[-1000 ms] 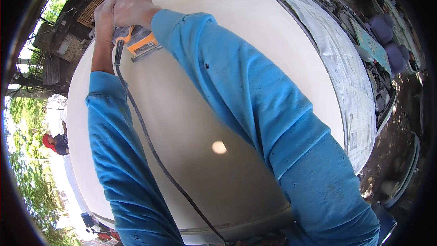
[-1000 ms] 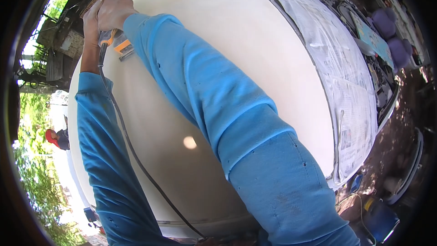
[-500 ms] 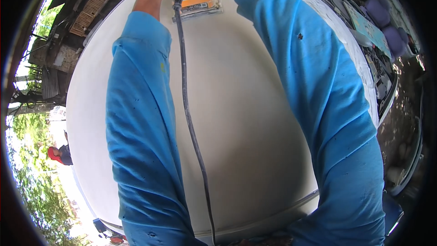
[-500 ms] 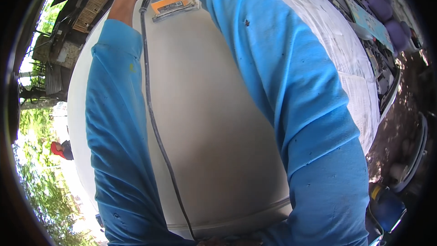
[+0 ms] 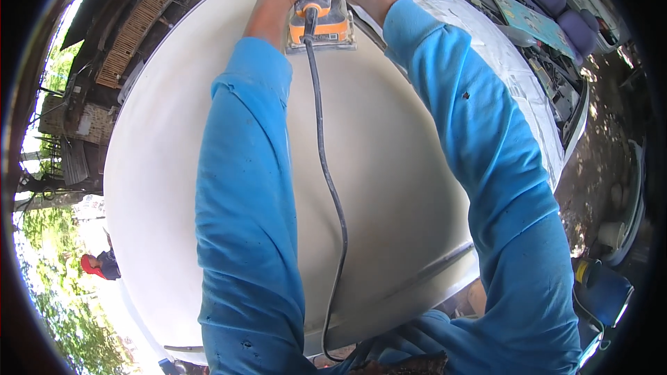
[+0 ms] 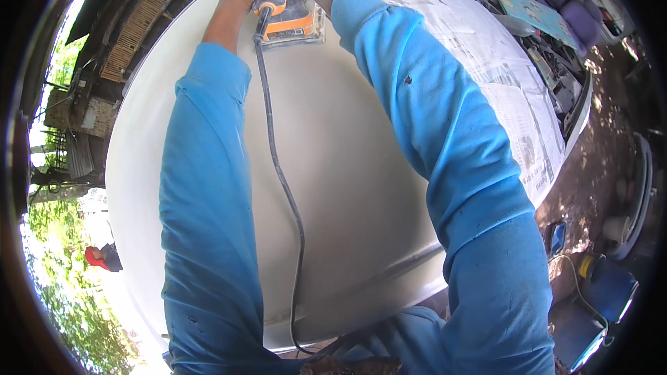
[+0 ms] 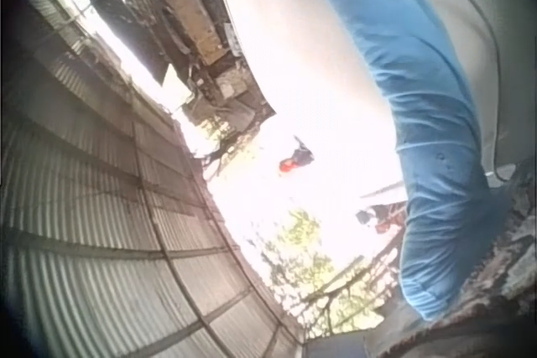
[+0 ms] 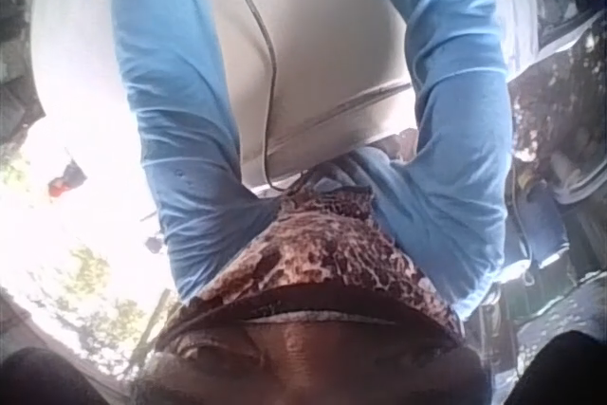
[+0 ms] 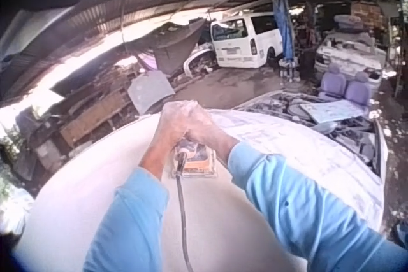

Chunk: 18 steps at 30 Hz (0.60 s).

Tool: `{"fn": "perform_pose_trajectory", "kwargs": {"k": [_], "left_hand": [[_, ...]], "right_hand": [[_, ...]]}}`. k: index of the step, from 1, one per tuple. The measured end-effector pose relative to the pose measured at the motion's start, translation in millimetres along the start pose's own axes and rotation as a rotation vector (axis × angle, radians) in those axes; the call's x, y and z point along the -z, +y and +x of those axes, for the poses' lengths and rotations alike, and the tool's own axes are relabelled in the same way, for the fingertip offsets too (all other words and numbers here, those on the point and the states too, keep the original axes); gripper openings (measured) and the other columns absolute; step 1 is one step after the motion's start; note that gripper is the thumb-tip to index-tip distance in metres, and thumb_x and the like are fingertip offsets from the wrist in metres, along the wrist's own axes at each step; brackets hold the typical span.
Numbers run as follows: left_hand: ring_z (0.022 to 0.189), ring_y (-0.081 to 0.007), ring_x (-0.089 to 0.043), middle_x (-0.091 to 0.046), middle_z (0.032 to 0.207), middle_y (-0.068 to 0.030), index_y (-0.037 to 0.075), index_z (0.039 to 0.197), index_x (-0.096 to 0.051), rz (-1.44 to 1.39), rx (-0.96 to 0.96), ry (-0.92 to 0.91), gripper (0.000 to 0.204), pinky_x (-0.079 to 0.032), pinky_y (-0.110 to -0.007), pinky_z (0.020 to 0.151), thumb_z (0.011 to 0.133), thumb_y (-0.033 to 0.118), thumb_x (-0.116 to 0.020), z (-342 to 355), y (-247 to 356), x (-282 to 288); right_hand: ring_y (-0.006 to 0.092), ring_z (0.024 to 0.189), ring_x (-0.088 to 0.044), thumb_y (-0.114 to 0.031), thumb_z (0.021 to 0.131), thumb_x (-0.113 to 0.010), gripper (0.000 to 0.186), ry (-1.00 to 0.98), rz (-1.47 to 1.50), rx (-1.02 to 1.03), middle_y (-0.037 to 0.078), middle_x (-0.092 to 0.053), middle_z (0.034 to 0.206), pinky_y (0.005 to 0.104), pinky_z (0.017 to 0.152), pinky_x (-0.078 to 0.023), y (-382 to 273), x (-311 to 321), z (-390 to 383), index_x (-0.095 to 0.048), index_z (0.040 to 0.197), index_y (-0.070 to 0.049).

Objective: Sanding the roof of a car using an electric sander.

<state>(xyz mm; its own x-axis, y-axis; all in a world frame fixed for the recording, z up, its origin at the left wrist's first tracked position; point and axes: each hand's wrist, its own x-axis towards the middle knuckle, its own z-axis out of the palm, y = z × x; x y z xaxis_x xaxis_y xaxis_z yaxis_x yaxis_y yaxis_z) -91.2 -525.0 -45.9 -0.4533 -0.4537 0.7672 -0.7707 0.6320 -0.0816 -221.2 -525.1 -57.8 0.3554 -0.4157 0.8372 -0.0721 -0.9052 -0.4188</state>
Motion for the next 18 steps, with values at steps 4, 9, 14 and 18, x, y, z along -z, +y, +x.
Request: {"fn": "perform_pose_trajectory", "kwargs": {"k": [4, 9, 14, 18], "left_hand": [[0.105, -0.0352, -0.064, -0.07, 0.107, -0.0204, 0.005, 0.108, -0.071, 0.04, -0.106, 0.054, 0.029, -0.048, -0.041, 0.095, 0.088, 0.022, -0.058, -15.3, 49.0, 21.4], [0.098, -0.0332, -0.066, -0.071, 0.106, -0.0196, 0.005, 0.108, -0.072, -0.327, 0.434, -0.122, 0.036, -0.049, -0.04, 0.09, 0.087, 0.033, -0.062, -20.6, 140.8, 71.3], [0.086, -0.0303, -0.067, -0.072, 0.093, -0.0187, -0.001, 0.099, -0.072, -0.546, 0.608, -0.057, 0.036, -0.051, -0.037, 0.082, 0.088, 0.032, -0.061, -26.9, 229.9, 118.5], [0.09, -0.0361, -0.068, -0.072, 0.097, -0.0169, 0.007, 0.097, -0.075, -0.604, 0.66, -0.06, 0.037, -0.053, -0.04, 0.084, 0.084, 0.039, -0.062, -40.0, 288.9, 144.3]], "right_hand": [[0.0332, 0.093, -0.067, -0.029, 0.079, -0.07, 0.031, 0.097, -0.01, 0.006, 0.02, -0.07, 0.098, 0.0443, 0.081, -0.052, -28.3, 10.4, -33.7, -0.069, 0.096, -0.004], [0.0366, 0.107, -0.064, -0.024, 0.083, -0.066, 0.034, -0.091, -0.212, -0.278, 0.02, -0.07, 0.108, 0.0429, 0.086, -0.052, -88.1, 40.9, -69.4, -0.068, 0.109, -0.003], [0.0337, 0.104, -0.067, -0.025, 0.078, -0.07, 0.031, -0.021, -0.156, -0.479, 0.016, -0.071, 0.109, 0.0431, 0.086, -0.053, -176.8, 67.3, -107.6, -0.07, 0.103, -0.006], [0.037, 0.098, -0.067, -0.023, 0.077, -0.073, 0.035, -0.033, -0.137, -0.483, 0.019, -0.07, 0.102, 0.0424, 0.083, -0.053, -230.6, 92.5, -143.1, -0.067, 0.103, -0.001]]}}
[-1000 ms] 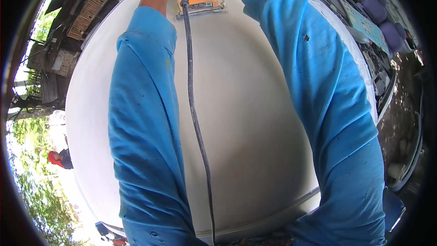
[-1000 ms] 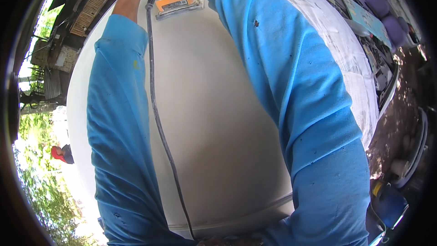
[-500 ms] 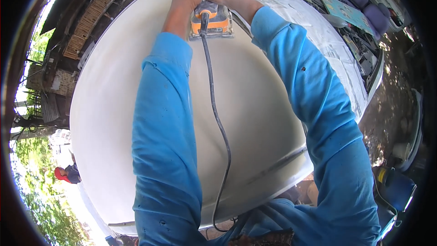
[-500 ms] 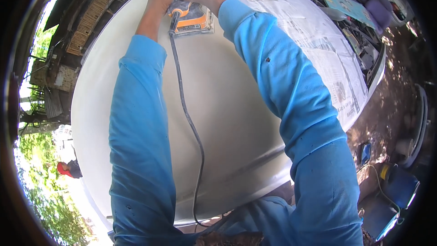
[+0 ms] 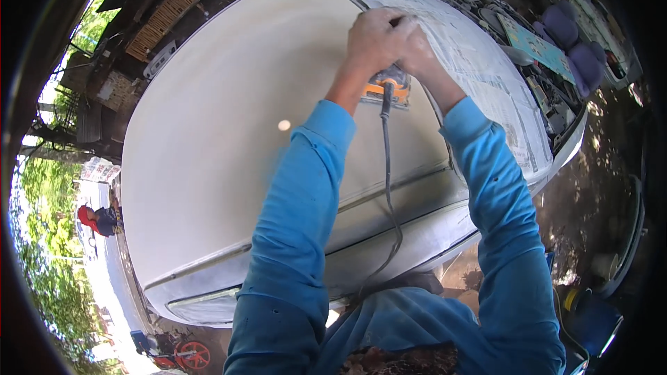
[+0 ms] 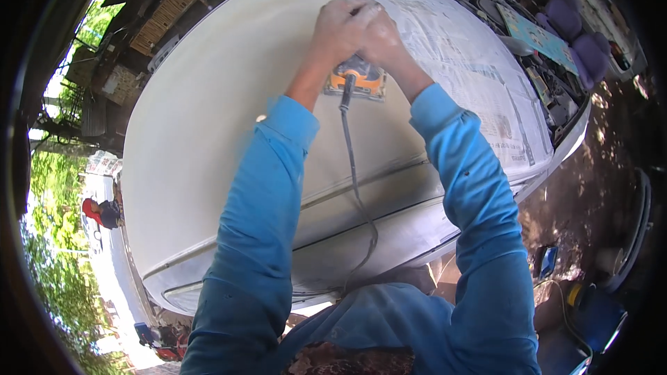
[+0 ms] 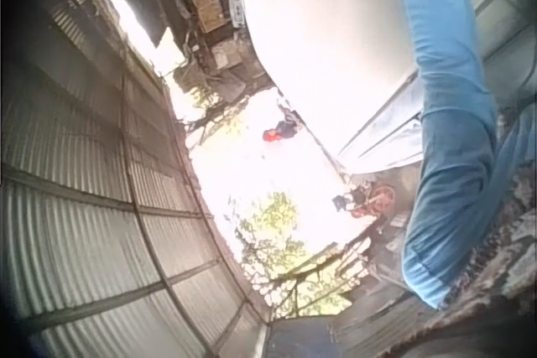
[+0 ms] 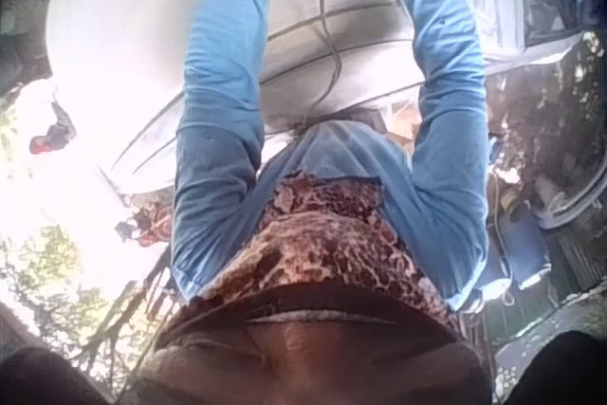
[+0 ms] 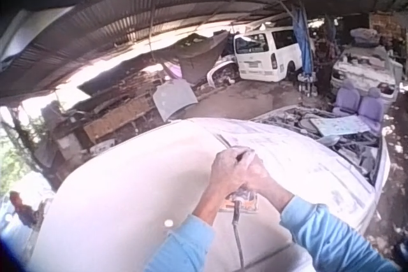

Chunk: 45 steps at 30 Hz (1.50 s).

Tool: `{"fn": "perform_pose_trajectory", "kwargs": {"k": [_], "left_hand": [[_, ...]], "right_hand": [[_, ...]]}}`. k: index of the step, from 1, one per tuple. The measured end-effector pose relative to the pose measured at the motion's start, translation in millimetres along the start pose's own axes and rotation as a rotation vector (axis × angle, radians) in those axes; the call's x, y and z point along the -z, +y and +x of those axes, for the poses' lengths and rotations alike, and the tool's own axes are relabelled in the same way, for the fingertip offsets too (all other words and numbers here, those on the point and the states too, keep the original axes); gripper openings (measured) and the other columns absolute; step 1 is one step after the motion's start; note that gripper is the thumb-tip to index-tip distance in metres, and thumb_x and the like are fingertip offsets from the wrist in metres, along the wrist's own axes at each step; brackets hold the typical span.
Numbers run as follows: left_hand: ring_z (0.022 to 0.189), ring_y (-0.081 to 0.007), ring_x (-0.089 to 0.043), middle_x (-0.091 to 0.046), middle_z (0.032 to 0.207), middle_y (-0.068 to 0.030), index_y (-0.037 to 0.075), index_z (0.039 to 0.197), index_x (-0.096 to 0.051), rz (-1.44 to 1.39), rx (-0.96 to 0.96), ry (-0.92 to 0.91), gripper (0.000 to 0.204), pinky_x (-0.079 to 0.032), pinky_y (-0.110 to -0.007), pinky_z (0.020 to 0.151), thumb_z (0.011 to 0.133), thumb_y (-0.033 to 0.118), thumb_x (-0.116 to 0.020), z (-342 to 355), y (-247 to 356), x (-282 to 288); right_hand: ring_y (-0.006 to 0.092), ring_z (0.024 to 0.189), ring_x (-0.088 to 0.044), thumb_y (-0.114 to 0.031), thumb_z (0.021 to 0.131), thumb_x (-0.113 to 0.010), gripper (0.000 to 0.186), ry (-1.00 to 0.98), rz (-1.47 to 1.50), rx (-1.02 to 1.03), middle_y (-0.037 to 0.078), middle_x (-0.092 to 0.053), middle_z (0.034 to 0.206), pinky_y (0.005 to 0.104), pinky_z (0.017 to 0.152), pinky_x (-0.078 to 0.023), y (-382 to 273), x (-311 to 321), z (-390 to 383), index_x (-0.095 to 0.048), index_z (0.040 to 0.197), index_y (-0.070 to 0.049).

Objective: Sanding the roof of a car using an electric sander.

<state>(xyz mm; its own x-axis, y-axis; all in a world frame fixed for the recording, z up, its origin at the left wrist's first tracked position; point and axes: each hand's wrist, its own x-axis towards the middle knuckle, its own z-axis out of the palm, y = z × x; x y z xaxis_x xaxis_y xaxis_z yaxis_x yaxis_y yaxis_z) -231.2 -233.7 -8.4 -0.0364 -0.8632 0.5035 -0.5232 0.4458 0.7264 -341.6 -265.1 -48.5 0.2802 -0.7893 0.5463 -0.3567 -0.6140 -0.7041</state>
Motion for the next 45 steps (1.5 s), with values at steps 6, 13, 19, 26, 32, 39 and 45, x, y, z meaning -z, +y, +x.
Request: {"fn": "perform_pose_trajectory", "kwargs": {"k": [6, 13, 19, 26, 32, 39, 45], "left_hand": [[0.088, -0.0344, -0.067, -0.072, 0.094, -0.0139, 0.009, 0.091, -0.076, 0.013, -0.084, 0.025, 0.029, -0.052, -0.041, 0.084, 0.082, 0.033, -0.063, -72.0, 54.5, -7.7], [0.088, -0.0331, -0.066, -0.07, 0.093, -0.0136, 0.004, 0.089, -0.072, -0.01, -0.215, 0.111, 0.022, -0.052, -0.041, 0.083, 0.079, 0.023, -0.066, -131.2, 71.8, 43.2], [0.093, -0.0317, -0.067, -0.071, 0.102, -0.0109, 0.004, 0.092, -0.073, 0.073, -0.035, 0.187, 0.023, -0.053, -0.039, 0.085, 0.078, 0.021, -0.066, -146.8, 52.0, 126.2], [0.099, -0.031, -0.066, -0.071, 0.107, -0.009, 0.006, 0.095, -0.074, 0.156, 0.02, 0.381, 0.025, -0.052, -0.04, 0.089, 0.078, 0.022, -0.066, -146.7, -5.0, 220.6], [0.095, -0.0321, -0.066, -0.07, 0.101, -0.0132, 0.005, 0.094, -0.074, 0.208, 0.062, 0.528, 0.027, -0.053, -0.041, 0.088, 0.078, 0.025, -0.068, -124.8, -66.3, 291.6], [0.094, -0.0318, -0.069, -0.071, 0.102, -0.0155, 0.006, 0.098, -0.076, 0.157, 0.141, 0.622, 0.029, -0.054, -0.038, 0.088, 0.079, 0.028, -0.069, -85.0, -141.8, 354.4], [0.094, -0.0329, -0.069, -0.072, 0.101, -0.0185, 0.004, 0.099, -0.076, 0.225, 0.159, 0.647, 0.033, -0.054, -0.038, 0.088, 0.08, 0.03, -0.068, -71.9, -174.6, 389.2]], "right_hand": [[0.0287, 0.092, -0.067, -0.013, 0.078, -0.071, 0.031, 0.028, 0.184, 0.099, 0.017, -0.068, 0.098, 0.0385, 0.078, -0.053, -35.8, 25.9, -81.4, -0.063, 0.104, 0.002], [0.0196, 0.095, -0.064, -0.007, 0.077, -0.074, 0.034, -0.123, 0.368, 0.037, 0.01, -0.066, 0.104, 0.034, 0.081, -0.053, -101.6, 4.9, -118.4, -0.062, 0.108, 0.0], [0.0189, 0.097, -0.064, -0.006, 0.078, -0.074, 0.035, -0.256, 0.391, 0.065, 0.01, -0.066, 0.106, 0.0337, 0.083, -0.053, -132.4, -74.2, -83.8, -0.061, 0.11, 0.0], [0.0194, 0.107, -0.06, -0.007, 0.08, -0.073, 0.044, -0.461, 0.454, 0.183, 0.01, -0.062, 0.116, 0.0337, 0.091, -0.05, -145.0, -194.9, -8.6, -0.056, 0.12, 0.0], [0.0203, 0.11, -0.059, -0.007, 0.078, -0.075, 0.05, -0.605, 0.522, 0.355, 0.01, -0.061, 0.12, 0.0341, 0.093, -0.049, -178.1, -278.2, 60.7, -0.056, 0.123, -0.001], [0.0157, 0.102, -0.061, -0.016, 0.087, -0.07, 0.038, -0.586, 0.364, 0.128, 0.007, -0.062, 0.115, 0.0305, 0.083, -0.052, -195.8, -355.6, 121.5, -0.058, 0.12, -0.002], [0.0133, 0.099, -0.061, -0.017, 0.086, -0.071, 0.039, -0.648, 0.39, 0.147, 0.006, -0.063, 0.112, 0.029, 0.081, -0.052, -196.3, -400.0, 154.0, -0.058, 0.119, -0.002]]}}
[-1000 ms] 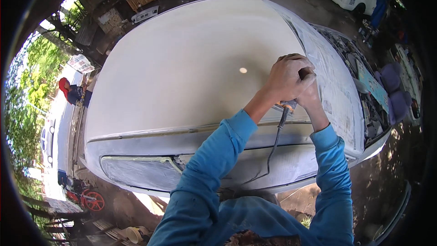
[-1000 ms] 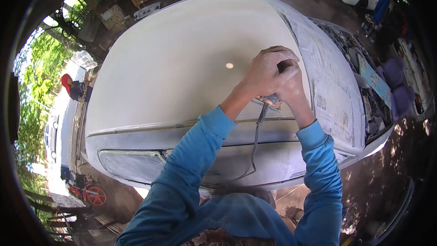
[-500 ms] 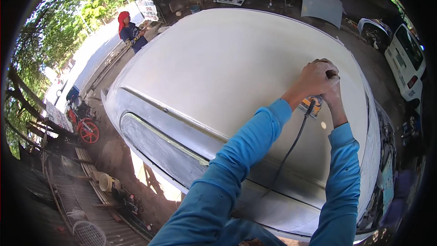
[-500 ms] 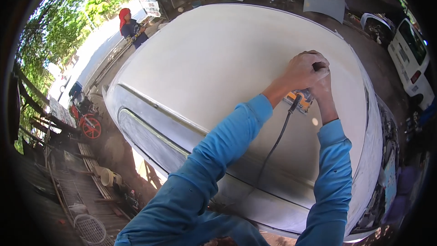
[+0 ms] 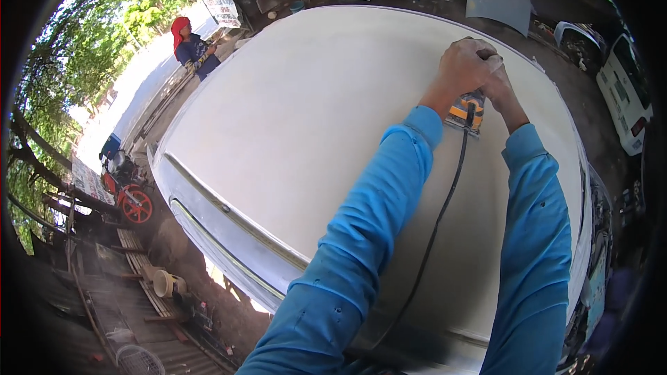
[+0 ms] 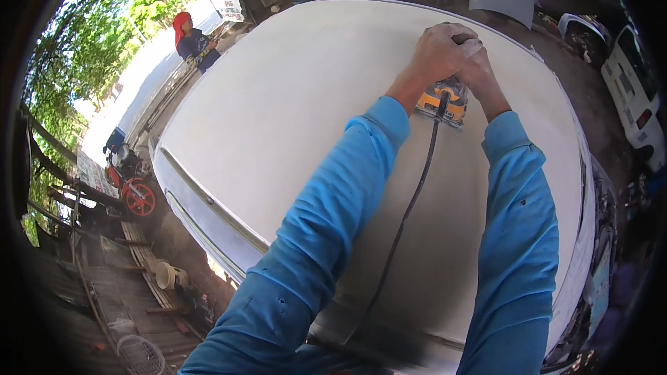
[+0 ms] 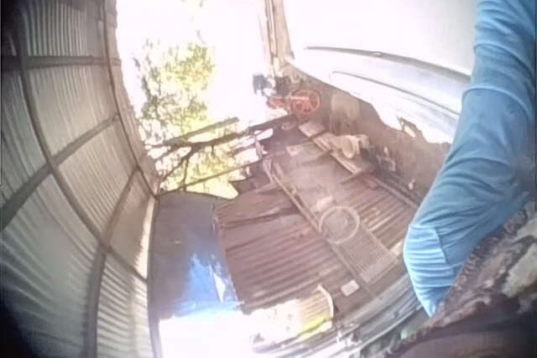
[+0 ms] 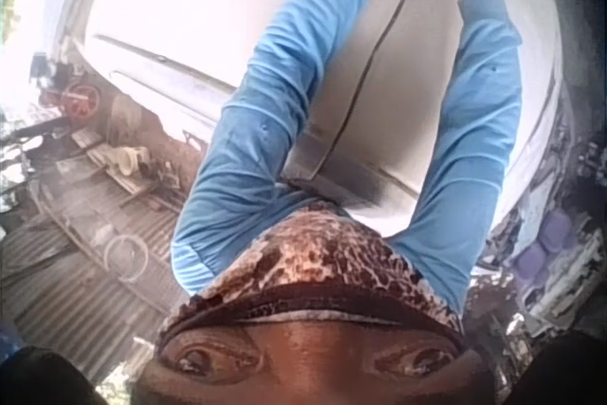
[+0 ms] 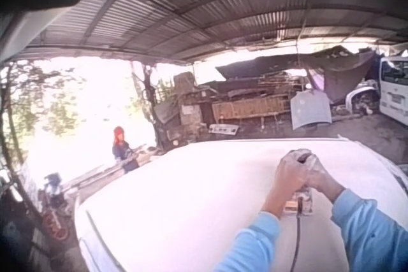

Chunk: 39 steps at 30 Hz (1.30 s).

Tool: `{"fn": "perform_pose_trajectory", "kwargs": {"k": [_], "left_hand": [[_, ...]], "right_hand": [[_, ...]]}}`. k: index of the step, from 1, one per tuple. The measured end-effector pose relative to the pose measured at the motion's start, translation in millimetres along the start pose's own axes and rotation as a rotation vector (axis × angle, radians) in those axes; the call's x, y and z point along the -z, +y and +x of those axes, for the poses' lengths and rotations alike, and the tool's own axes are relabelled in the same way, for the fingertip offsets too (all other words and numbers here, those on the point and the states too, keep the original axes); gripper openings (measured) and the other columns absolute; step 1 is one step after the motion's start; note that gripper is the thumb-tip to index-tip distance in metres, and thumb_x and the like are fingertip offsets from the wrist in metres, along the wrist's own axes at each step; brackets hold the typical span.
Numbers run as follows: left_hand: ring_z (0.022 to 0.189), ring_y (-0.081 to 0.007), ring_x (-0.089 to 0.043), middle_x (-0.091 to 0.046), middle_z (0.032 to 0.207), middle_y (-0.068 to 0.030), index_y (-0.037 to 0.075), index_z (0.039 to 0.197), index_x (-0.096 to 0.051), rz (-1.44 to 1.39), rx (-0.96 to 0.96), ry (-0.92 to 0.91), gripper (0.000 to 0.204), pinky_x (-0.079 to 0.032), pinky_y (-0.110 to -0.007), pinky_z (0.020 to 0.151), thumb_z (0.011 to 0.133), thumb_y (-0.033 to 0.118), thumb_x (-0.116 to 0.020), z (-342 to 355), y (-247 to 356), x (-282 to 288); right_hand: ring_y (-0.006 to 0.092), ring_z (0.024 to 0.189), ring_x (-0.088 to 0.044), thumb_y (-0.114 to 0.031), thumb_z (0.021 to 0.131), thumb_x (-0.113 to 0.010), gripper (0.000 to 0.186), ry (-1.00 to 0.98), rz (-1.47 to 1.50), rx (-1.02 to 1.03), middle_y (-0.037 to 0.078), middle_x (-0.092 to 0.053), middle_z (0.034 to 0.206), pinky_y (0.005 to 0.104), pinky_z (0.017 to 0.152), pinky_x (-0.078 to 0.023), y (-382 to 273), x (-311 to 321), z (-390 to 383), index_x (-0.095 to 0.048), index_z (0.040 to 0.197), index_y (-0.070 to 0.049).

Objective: Sanding the roof of a car using an electric sander.

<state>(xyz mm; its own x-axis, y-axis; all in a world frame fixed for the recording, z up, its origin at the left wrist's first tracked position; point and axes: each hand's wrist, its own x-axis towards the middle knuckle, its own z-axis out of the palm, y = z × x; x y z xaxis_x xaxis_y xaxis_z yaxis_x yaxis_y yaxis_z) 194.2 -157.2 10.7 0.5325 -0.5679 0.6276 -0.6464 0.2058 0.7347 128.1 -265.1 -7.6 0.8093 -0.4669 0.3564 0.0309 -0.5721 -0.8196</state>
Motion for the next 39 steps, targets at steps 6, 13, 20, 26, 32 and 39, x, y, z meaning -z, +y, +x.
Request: {"fn": "perform_pose_trajectory", "kwargs": {"k": [6, 13, 20, 26, 32, 39], "left_hand": [[0.098, -0.0327, -0.068, -0.071, 0.105, -0.0188, 0.004, 0.101, -0.075, 0.017, 0.03, -0.065, 0.035, -0.052, -0.039, 0.091, 0.082, 0.033, -0.066, -5.9, 5.6, -1.0], [0.122, -0.0433, -0.053, -0.053, 0.136, -0.0256, 0.007, 0.13, -0.06, 0.122, 0.013, -0.048, 0.051, -0.043, -0.047, 0.105, 0.091, 0.039, -0.058, -68.2, 48.4, -34.6], [0.132, -0.0459, -0.044, -0.036, 0.153, -0.0215, 0.012, 0.144, -0.046, 0.532, -0.024, -0.365, 0.059, -0.043, -0.052, 0.105, 0.093, 0.04, -0.058, -110.3, 87.2, -26.3], [0.116, -0.0428, -0.06, -0.038, 0.152, -0.0213, 0.013, 0.143, -0.048, 0.733, 0.014, -0.481, 0.055, -0.049, -0.05, 0.098, 0.093, 0.036, -0.053, -105.2, 95.1, -18.8], [0.108, -0.04, -0.064, -0.051, 0.137, -0.0212, 0.013, 0.144, -0.047, 0.956, 0.059, -0.389, 0.056, -0.053, -0.049, 0.092, 0.092, 0.033, -0.054, -88.4, 87.0, -20.8], [0.112, -0.0375, -0.061, -0.065, 0.117, -0.0196, 0.002, 0.122, -0.061, 0.951, -0.11, -0.275, 0.038, -0.051, -0.043, 0.096, 0.09, 0.021, -0.057, -99.4, 66.1, 6.4]], "right_hand": [[0.0151, 0.101, -0.063, -0.016, 0.083, -0.072, 0.039, 0.009, 0.016, 0.039, 0.007, -0.065, 0.113, 0.0298, 0.084, -0.052, 2.2, 1.1, -4.1, -0.06, 0.118, -0.002], [0.0183, 0.098, -0.064, -0.02, 0.086, -0.072, 0.04, -0.026, 0.239, 0.007, 0.008, -0.067, 0.11, 0.032, 0.086, -0.052, 11.2, 38.9, -54.9, -0.058, 0.118, -0.002], [0.0246, 0.124, -0.053, -0.021, 0.099, -0.057, 0.048, 0.102, 0.624, -0.233, 0.014, -0.053, 0.135, 0.0355, 0.103, -0.045, -14.1, 69.1, -137.4, -0.043, 0.143, -0.008], [0.0245, 0.125, -0.054, -0.027, 0.102, -0.052, 0.05, 0.357, 0.324, -0.187, 0.012, -0.053, 0.137, 0.0379, 0.107, -0.042, -57.8, 129.5, -338.0, -0.042, 0.147, -0.007], [0.0235, 0.11, -0.063, -0.017, 0.101, -0.054, 0.045, 0.84, 0.261, -0.329, 0.012, -0.058, 0.127, 0.0355, 0.096, -0.051, -46.2, 155.3, -640.7, -0.046, 0.141, 0.0], [0.0234, 0.104, -0.064, -0.028, 0.095, -0.062, 0.043, 1.722, 0.257, -1.069, 0.011, -0.064, 0.122, 0.0378, 0.088, -0.051, 1.7, 59.7, -1015.8, -0.056, 0.134, -0.011]]}}
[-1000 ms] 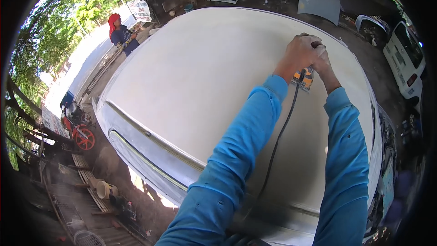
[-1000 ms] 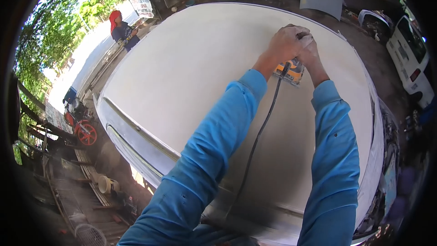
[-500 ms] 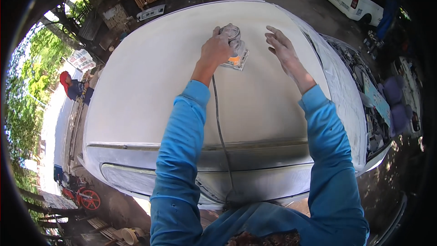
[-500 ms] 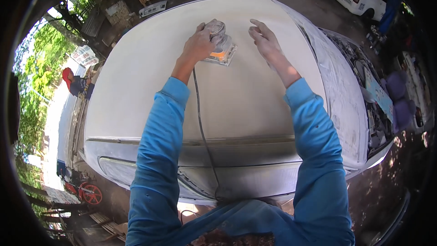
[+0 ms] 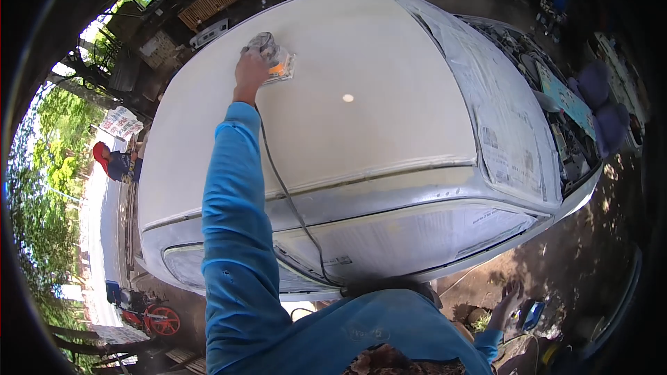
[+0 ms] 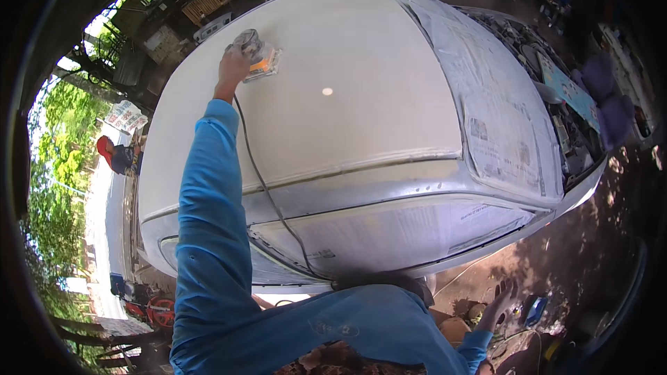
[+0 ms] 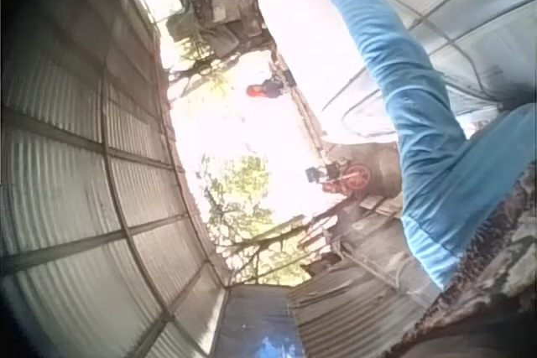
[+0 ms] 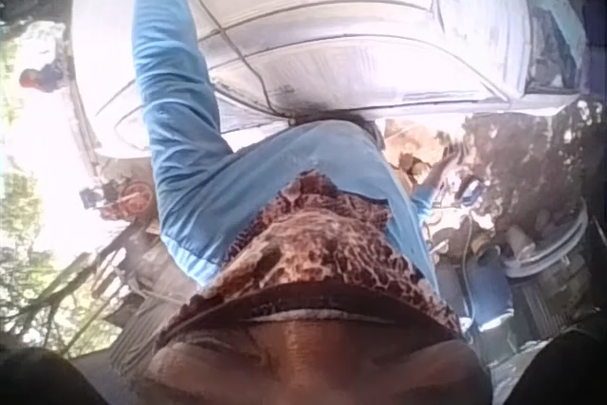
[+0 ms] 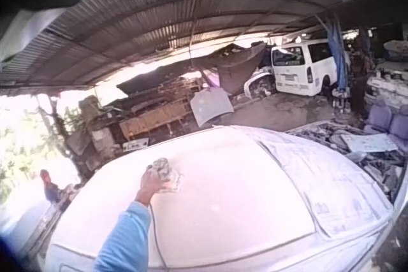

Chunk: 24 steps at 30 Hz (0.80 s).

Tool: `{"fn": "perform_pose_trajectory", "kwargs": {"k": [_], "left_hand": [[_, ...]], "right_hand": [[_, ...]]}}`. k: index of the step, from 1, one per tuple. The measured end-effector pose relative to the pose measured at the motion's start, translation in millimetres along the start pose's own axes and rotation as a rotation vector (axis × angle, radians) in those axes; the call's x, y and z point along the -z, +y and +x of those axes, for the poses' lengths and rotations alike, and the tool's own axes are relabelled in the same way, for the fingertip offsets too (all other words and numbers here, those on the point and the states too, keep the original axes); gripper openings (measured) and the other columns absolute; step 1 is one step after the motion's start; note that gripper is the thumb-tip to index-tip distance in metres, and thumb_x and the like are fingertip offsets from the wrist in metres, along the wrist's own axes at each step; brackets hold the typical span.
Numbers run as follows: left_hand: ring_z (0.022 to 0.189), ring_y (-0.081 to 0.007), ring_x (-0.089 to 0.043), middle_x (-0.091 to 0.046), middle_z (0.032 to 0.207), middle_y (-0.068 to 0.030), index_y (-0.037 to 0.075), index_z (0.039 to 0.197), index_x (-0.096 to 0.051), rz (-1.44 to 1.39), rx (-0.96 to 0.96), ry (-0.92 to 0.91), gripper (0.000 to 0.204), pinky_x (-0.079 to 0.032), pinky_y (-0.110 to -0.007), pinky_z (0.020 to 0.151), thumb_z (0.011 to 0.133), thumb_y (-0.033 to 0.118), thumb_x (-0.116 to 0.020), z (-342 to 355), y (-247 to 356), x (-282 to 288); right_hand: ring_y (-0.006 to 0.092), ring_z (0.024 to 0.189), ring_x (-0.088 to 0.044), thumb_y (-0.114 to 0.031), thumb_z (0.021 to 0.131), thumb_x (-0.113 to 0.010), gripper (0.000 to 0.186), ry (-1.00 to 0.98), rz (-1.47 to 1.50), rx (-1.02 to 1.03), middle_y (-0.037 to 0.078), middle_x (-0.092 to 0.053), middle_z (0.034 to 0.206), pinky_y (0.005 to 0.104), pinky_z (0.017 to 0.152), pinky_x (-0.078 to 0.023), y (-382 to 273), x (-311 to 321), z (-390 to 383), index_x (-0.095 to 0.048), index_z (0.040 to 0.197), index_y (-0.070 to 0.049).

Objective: Sanding the roof of a car using an electric sander.

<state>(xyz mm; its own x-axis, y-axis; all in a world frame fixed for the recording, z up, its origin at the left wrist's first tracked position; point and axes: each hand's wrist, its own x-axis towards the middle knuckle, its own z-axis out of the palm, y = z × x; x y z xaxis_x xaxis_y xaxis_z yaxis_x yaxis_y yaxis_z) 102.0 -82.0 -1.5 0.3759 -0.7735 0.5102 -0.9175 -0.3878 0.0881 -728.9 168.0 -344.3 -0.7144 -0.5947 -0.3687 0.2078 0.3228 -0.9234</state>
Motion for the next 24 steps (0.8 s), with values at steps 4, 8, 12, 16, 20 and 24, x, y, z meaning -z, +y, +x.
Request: {"fn": "perform_pose_trajectory", "kwargs": {"k": [4, 8, 12, 16, 20, 24], "left_hand": [[0.118, -0.0374, -0.058, -0.064, 0.123, -0.0215, 0.004, 0.129, -0.06, -0.107, 0.022, -0.021, 0.045, -0.047, -0.044, 0.099, 0.087, 0.019, -0.058, 0.6, -21.2, 0.7], [0.116, -0.0398, -0.06, -0.064, 0.125, -0.0199, 0.013, 0.14, -0.054, 0.031, 0.052, -0.076, 0.054, -0.047, -0.046, 0.099, 0.091, 0.037, -0.059, -2.3, -33.1, 2.5], [0.118, -0.045, -0.057, -0.061, 0.128, -0.0262, 0.013, 0.147, -0.046, -0.073, 0.016, -0.161, 0.06, -0.047, -0.045, 0.098, 0.095, 0.039, -0.059, 7.4, -43.9, -1.1], [0.131, -0.0396, -0.049, -0.049, 0.143, -0.027, 0.0, 0.149, -0.035, -0.199, -0.268, -0.14, 0.061, -0.04, -0.039, 0.107, 0.098, 0.024, -0.057, 30.4, -88.1, -29.8], [0.133, -0.0304, -0.048, -0.047, 0.146, -0.0241, -0.007, 0.149, -0.031, -0.332, -0.136, -0.314, 0.064, -0.037, -0.034, 0.109, 0.099, 0.024, -0.057, 71.7, -125.2, -49.6], [0.133, -0.0325, -0.048, -0.046, 0.148, -0.0196, 0.002, 0.155, -0.024, -0.828, -0.277, -0.556, 0.072, -0.032, -0.043, 0.115, 0.098, 0.028, -0.06, 110.9, -137.4, -84.5]], "right_hand": [[0.0182, 0.089, -0.065, -0.026, 0.095, -0.061, 0.03, -0.01, 0.107, -0.318, 0.005, -0.065, 0.102, 0.0316, 0.07, -0.053, 106.7, 73.3, -16.4, -0.062, 0.121, -0.013], [0.0178, 0.078, -0.063, -0.022, 0.095, -0.059, 0.03, -0.172, -0.018, -0.451, 0.005, -0.064, 0.099, 0.0305, 0.062, -0.051, 140.2, 73.6, -55.7, -0.06, 0.122, -0.009], [0.0187, 0.07, -0.064, -0.02, 0.096, -0.058, 0.032, -0.259, -0.254, -0.593, 0.007, -0.063, 0.093, 0.028, 0.051, -0.049, 164.4, 80.8, -73.6, -0.055, 0.125, -0.007], [0.0177, 0.061, -0.058, -0.019, 0.097, -0.056, 0.022, -0.105, -0.23, -0.616, 0.005, -0.061, 0.08, 0.0328, 0.053, -0.051, 178.3, 112.6, -82.5, -0.059, 0.117, -0.01], [0.0138, 0.064, -0.056, -0.026, 0.102, -0.045, 0.013, -0.02, -0.147, -0.594, -0.001, -0.057, 0.081, 0.0311, 0.058, -0.047, 194.6, 152.7, -90.8, -0.056, 0.101, -0.019], [0.0255, 0.096, -0.065, -0.036, 0.098, -0.058, 0.035, -0.018, -0.151, -0.527, 0.006, -0.066, 0.111, 0.047, 0.085, -0.053, 191.7, 180.7, -119.7, -0.056, 0.125, -0.015]]}}
